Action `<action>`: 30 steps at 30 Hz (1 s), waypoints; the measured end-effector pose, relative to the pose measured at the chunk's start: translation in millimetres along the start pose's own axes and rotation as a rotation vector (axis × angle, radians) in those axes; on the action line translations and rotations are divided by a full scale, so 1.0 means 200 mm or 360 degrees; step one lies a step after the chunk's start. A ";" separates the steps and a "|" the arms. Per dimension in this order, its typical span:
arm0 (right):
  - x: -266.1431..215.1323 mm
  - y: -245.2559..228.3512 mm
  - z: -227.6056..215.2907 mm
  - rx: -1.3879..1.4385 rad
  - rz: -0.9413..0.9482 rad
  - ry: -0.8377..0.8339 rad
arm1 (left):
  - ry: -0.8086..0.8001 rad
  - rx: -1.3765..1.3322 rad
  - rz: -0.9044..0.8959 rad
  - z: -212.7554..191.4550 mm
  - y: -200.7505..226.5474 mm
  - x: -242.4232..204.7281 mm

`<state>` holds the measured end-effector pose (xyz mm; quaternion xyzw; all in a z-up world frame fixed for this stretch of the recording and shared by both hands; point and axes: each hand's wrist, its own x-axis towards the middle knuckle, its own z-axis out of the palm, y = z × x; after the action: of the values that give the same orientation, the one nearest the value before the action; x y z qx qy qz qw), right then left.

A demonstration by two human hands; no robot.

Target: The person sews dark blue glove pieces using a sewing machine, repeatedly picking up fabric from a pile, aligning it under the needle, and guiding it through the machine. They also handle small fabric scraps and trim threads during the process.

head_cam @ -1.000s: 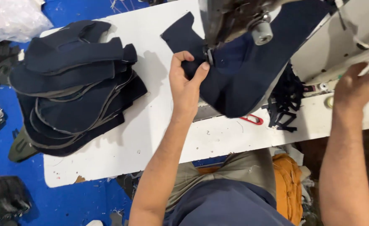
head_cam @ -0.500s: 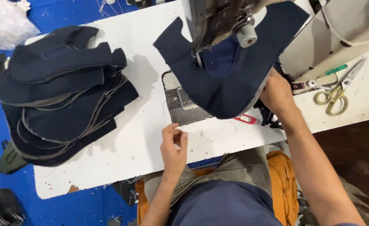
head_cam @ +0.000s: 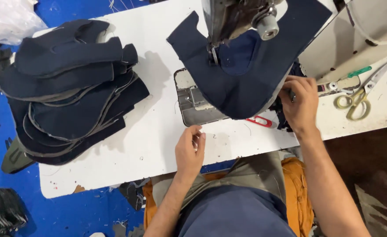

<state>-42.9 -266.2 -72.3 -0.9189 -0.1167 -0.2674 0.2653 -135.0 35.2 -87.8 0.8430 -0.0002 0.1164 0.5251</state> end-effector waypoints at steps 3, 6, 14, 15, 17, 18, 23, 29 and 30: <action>-0.04 -0.09 -0.02 0.0004 0.0007 -0.0025 | 0.0013 0.0105 0.0187 0.01 0.06 -0.04; -0.16 -0.24 0.01 0.0302 0.0094 -0.0112 | -0.0118 -0.0015 0.0337 0.04 0.17 -0.02; -0.33 -0.51 0.06 0.1195 0.0767 -0.0455 | -0.0368 -0.0917 -0.0518 0.17 0.04 0.00; -0.35 -0.50 0.08 0.1190 0.0774 -0.0452 | -0.0377 -0.0919 -0.0521 0.15 0.09 0.00; -0.39 -0.48 0.13 0.1337 0.1143 -0.0590 | 0.0034 -0.0500 0.0006 0.10 0.19 -0.01; -0.39 -0.50 0.13 0.1338 0.1143 -0.0594 | 0.0037 -0.0498 0.0004 0.08 0.21 -0.01; -0.40 -0.58 0.16 0.1559 0.1173 -0.0467 | 0.0077 -0.0051 0.0477 0.06 0.25 -0.02; -0.40 -0.57 0.16 0.1673 0.1205 -0.0423 | -0.0003 0.0134 0.0682 0.07 0.26 -0.02; -0.39 -0.56 0.14 0.1670 0.1207 -0.0418 | -0.0006 0.0130 0.0684 0.07 0.27 -0.02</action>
<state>-134.9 -163.2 -88.7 -0.6701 0.0688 0.0513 0.7373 -142.9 -1.3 -46.9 0.8444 -0.1762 0.2239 0.4535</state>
